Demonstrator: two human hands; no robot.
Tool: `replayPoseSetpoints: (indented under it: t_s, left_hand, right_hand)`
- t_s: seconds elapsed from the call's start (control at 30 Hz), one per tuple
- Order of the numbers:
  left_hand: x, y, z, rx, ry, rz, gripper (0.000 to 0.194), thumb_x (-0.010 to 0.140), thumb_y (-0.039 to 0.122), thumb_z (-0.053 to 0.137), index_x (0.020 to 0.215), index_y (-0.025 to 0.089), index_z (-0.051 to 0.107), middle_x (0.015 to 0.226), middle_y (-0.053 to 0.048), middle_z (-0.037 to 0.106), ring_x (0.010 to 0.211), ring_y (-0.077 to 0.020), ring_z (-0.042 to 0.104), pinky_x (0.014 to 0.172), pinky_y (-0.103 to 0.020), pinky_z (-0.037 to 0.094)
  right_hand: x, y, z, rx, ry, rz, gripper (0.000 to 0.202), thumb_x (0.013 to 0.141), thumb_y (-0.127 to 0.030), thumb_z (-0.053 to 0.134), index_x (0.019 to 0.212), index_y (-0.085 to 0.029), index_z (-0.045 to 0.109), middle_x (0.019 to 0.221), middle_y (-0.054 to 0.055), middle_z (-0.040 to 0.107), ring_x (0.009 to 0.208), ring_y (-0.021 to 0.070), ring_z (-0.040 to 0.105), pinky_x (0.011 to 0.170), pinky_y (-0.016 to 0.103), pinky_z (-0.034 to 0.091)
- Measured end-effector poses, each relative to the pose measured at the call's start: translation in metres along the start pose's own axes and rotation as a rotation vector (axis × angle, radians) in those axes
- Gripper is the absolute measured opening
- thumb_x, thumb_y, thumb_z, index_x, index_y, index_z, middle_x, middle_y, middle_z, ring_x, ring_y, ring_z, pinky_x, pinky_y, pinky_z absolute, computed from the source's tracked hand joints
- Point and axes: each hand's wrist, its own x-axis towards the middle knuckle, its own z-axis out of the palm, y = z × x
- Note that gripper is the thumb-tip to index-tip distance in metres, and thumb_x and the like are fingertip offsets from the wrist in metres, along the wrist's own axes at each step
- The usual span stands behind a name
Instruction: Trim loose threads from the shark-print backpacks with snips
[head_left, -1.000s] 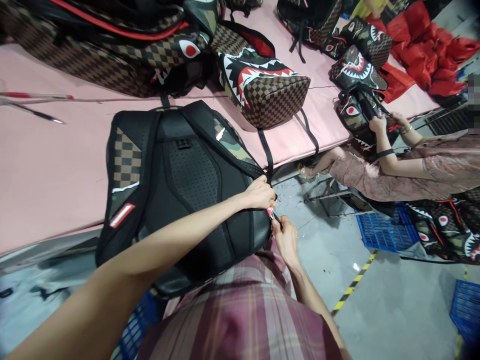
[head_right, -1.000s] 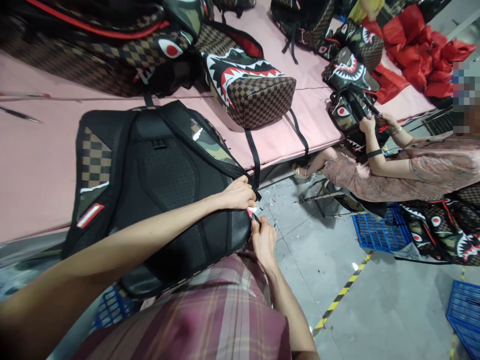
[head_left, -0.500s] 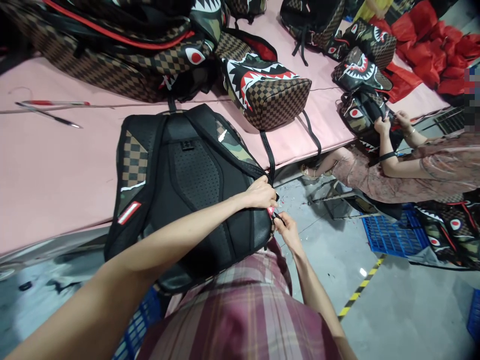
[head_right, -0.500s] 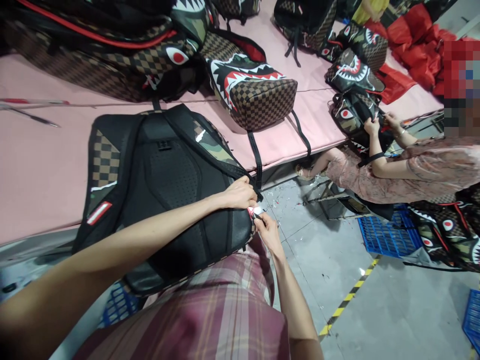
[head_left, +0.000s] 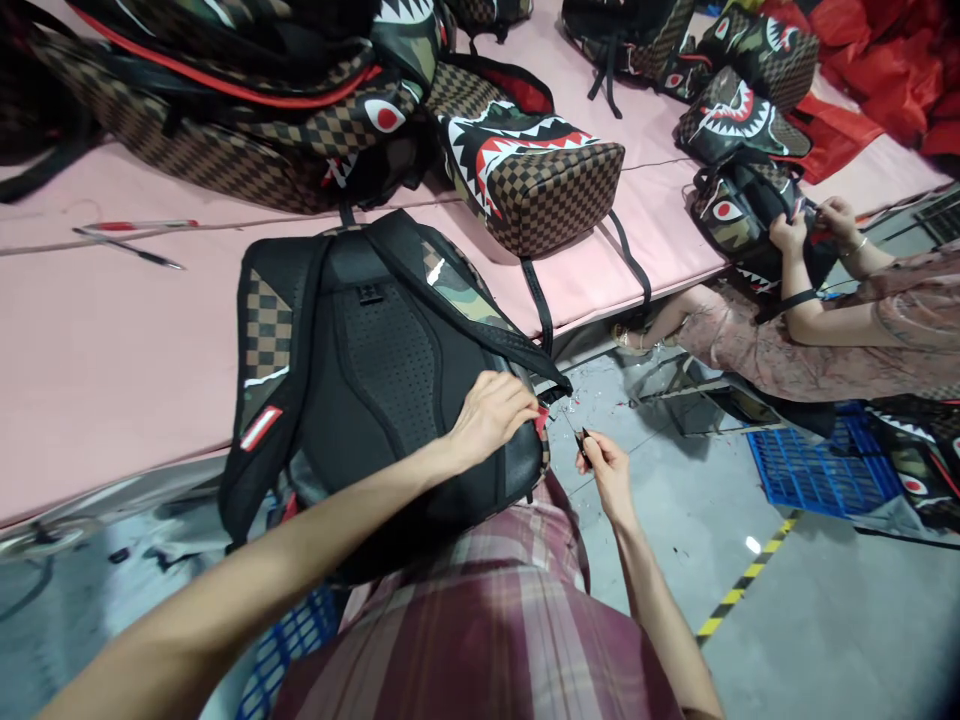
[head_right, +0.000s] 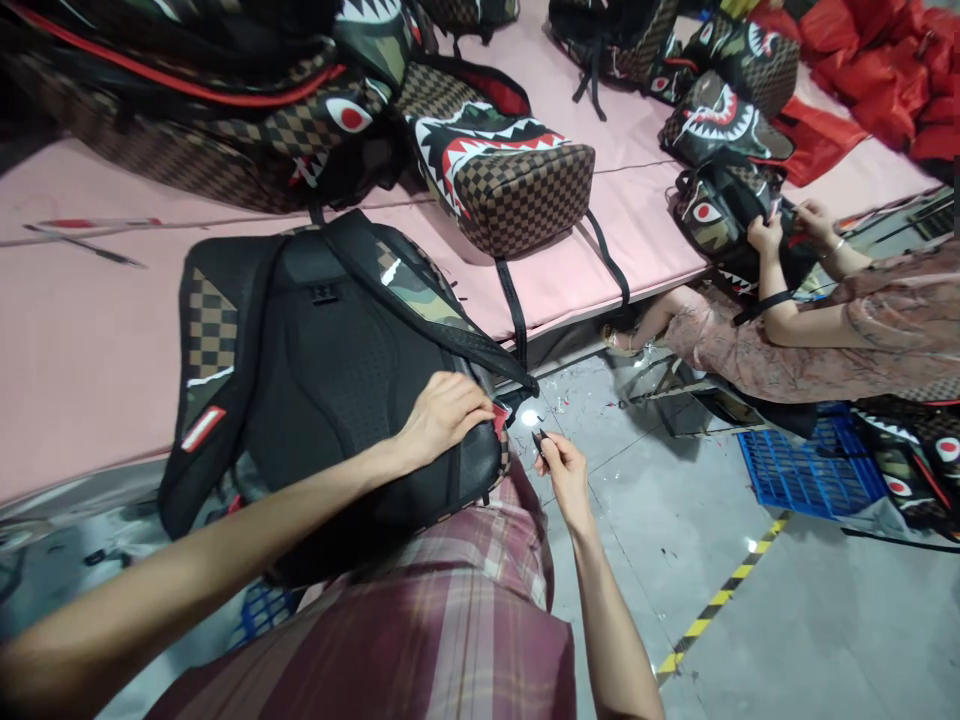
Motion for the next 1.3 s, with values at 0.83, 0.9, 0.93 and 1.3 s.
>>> replayPoseSetpoints:
  t_s: [0.83,0.9,0.93,1.3]
  left_hand:
    - [-0.026,0.038,0.024,0.128,-0.079,-0.26,0.017,0.086,0.018,0.043,0.076,0.017,0.057,0.082,-0.007,0.056,0.081,-0.0208,0.047,0.069,-0.032,0.039]
    - [-0.027,0.035,0.025,0.059,-0.05,-0.273,0.017,0.085,0.017,0.044,0.074,0.017,0.056,0.08,-0.006,0.056,0.08,-0.0196,0.047,0.069,-0.031,0.039]
    - [-0.028,0.034,0.025,0.031,-0.041,-0.279,0.017,0.084,0.017,0.044,0.073,0.017,0.056,0.079,-0.005,0.056,0.08,-0.0191,0.047,0.069,-0.03,0.039]
    - [-0.025,0.036,0.024,-0.025,-0.022,-0.312,0.016,0.081,0.015,0.046,0.07,0.018,0.057,0.078,-0.004,0.058,0.078,-0.0184,0.048,0.07,-0.03,0.04]
  right_hand:
    - [-0.02,-0.015,0.006,-1.054,0.194,-0.603,0.03,0.092,-0.032,0.043,0.114,-0.017,0.058,0.082,0.005,0.065,0.072,0.0168,0.056,0.063,0.028,0.037]
    - [-0.019,-0.017,0.009,-1.081,0.167,-0.65,0.026,0.093,-0.031,0.043,0.106,-0.016,0.06,0.083,0.006,0.066,0.073,0.0168,0.055,0.065,0.029,0.036]
    - [-0.019,-0.018,0.011,-1.104,0.152,-0.675,0.024,0.093,-0.03,0.043,0.103,-0.017,0.061,0.083,0.006,0.066,0.073,0.0166,0.055,0.064,0.029,0.035]
    - [-0.011,-0.031,0.014,-1.29,0.044,-0.849,0.021,0.093,-0.018,0.042,0.106,-0.019,0.059,0.097,0.007,0.066,0.077,0.0173,0.052,0.062,0.031,0.029]
